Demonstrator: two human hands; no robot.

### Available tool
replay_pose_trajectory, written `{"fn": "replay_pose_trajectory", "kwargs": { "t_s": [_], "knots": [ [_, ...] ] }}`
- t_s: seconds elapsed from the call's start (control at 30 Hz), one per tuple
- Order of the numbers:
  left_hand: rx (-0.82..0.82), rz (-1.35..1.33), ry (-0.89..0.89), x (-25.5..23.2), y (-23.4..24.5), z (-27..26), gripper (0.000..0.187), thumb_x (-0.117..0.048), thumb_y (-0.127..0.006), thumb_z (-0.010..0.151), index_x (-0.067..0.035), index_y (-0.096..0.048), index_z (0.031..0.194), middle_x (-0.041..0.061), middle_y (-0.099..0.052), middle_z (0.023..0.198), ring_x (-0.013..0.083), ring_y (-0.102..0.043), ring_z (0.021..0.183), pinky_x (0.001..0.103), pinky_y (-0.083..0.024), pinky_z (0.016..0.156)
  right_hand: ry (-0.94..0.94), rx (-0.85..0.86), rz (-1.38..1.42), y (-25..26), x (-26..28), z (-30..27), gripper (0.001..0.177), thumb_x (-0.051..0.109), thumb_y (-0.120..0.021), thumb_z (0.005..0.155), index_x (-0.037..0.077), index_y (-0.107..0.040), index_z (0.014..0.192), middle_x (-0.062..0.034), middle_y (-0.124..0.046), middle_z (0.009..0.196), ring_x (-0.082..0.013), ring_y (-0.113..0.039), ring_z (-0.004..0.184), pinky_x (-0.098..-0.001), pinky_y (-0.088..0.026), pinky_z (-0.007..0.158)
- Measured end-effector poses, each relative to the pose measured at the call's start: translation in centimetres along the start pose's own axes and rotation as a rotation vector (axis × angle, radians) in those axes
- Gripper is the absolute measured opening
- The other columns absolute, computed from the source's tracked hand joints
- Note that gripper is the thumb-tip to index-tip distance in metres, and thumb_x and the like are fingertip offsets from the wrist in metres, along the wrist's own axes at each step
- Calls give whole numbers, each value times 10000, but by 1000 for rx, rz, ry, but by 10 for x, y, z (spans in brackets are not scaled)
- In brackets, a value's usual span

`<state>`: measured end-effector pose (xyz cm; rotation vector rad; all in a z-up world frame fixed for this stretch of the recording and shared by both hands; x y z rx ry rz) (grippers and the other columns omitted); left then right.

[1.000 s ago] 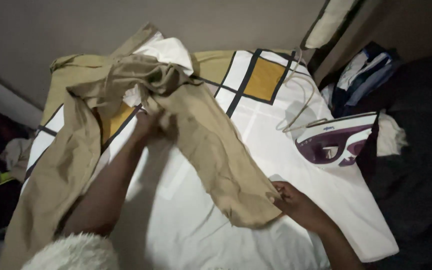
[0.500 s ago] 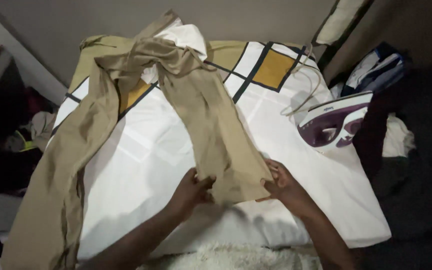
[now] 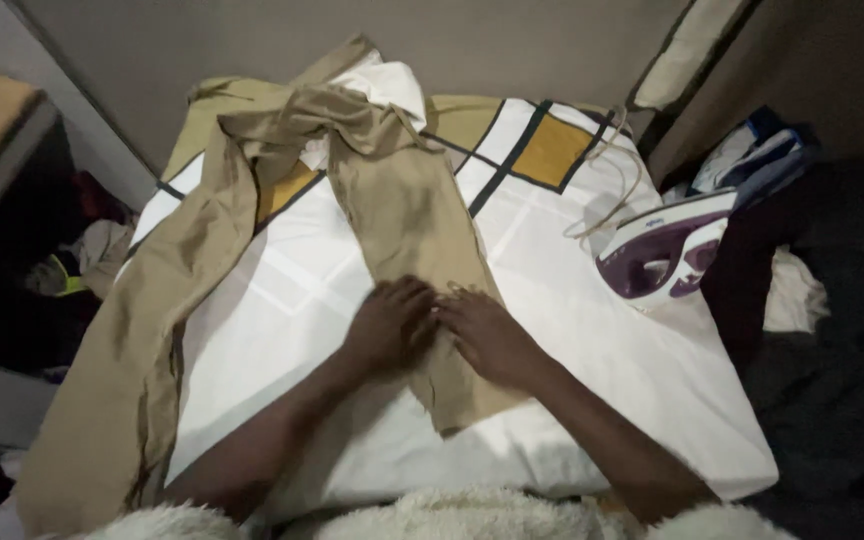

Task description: Folding and ironing a pair of trousers on a bed.

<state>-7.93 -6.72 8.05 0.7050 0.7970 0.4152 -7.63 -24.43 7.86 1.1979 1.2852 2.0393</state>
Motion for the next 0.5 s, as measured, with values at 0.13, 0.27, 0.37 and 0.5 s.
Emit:
{"fn": "replay_pose_trajectory", "kwargs": {
  "t_s": [0.13, 0.27, 0.37, 0.5],
  "knots": [
    [46, 482, 292, 105, 16, 22, 505, -399, -558, 961, -114, -573, 1377, 150, -527, 1469, 409, -435, 1377, 681, -326, 1101, 108, -35, -328, 5, -23, 51, 508, 224, -600, 914, 26, -554, 1380, -204, -555, 1458, -438, -459, 1365, -602, -311, 1121],
    [26, 468, 432, 167, 34, 57, 576, -485, -510, 1006, -124, -542, 1454, 151, -488, 1533, 412, -387, 1472, 689, -312, 1123, -114, -132, -234, 5, -59, 105, 560, 294, -534, 981, 3, -486, 1458, -203, -516, 1503, -407, -425, 1398, -542, -298, 1175],
    [-44, 503, 444, 210, 26, 79, 595, -528, -532, 981, -159, -549, 1447, 165, -474, 1524, 445, -333, 1467, 693, -273, 1119, 258, -146, -208, -31, -41, 147, 520, 250, -552, 984, -27, -511, 1422, -265, -512, 1496, -461, -464, 1364, -568, -321, 1109],
    [-209, 726, 536, 281, 33, 103, 678, -584, -622, 876, -93, -588, 1341, 222, -480, 1474, 464, -321, 1404, 715, -274, 1060, -148, -60, -153, -43, -112, 213, 536, 280, -530, 981, 27, -506, 1454, -212, -585, 1369, -420, -549, 1257, -535, -402, 1100]
  ]
}}
Point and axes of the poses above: each hand's wrist, its own z-axis towards the middle knuckle, its own y-axis out of the back of the hand, x = y × z, the point moved 9 cm from there along z, towards the middle knuckle
